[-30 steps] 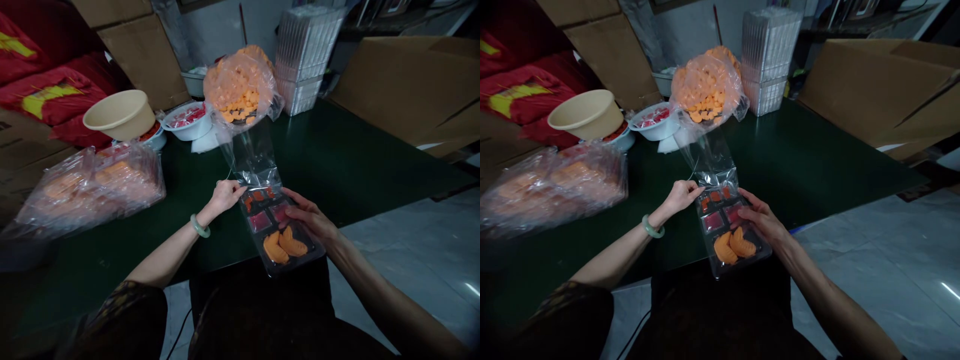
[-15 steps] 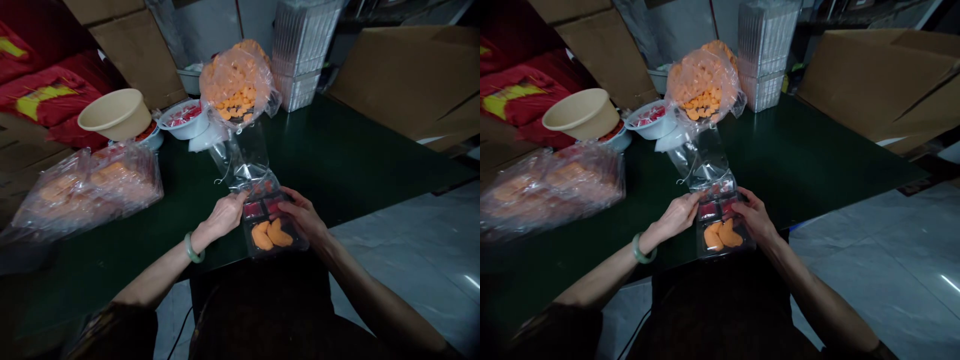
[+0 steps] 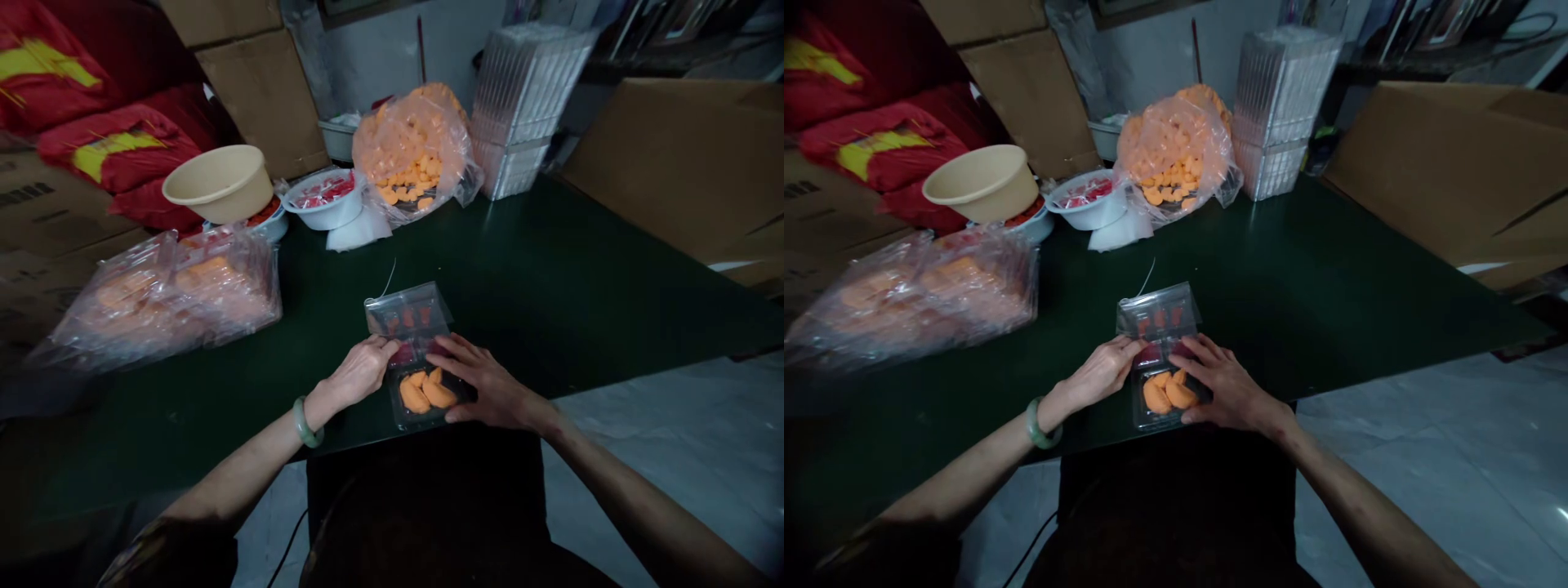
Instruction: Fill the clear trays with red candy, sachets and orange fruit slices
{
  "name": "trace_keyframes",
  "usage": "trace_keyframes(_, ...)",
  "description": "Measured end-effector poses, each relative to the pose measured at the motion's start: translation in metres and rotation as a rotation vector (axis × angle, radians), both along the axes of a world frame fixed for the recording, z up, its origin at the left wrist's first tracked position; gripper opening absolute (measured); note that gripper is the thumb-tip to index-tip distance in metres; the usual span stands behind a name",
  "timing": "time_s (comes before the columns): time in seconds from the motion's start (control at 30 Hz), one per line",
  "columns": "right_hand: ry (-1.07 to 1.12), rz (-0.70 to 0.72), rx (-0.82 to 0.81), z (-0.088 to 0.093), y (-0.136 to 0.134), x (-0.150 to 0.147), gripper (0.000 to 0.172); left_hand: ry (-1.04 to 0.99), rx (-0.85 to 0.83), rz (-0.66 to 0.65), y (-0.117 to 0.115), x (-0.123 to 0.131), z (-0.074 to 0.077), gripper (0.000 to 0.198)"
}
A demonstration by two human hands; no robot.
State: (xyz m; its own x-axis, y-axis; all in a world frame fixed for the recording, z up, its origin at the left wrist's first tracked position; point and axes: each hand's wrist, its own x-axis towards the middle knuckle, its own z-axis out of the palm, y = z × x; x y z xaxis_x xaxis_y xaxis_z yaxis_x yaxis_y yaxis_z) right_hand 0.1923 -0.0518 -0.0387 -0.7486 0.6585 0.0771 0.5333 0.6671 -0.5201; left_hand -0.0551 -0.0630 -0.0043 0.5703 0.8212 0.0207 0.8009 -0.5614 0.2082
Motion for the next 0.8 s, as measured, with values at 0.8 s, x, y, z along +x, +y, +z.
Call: trace_keyframes(0.8, -0.320, -0.203, 0.289, 0.002, 0.033, -0.142, 0.024, 0.222, 0.076, 0.189, -0.038, -0.016, -0.002, 0.025)
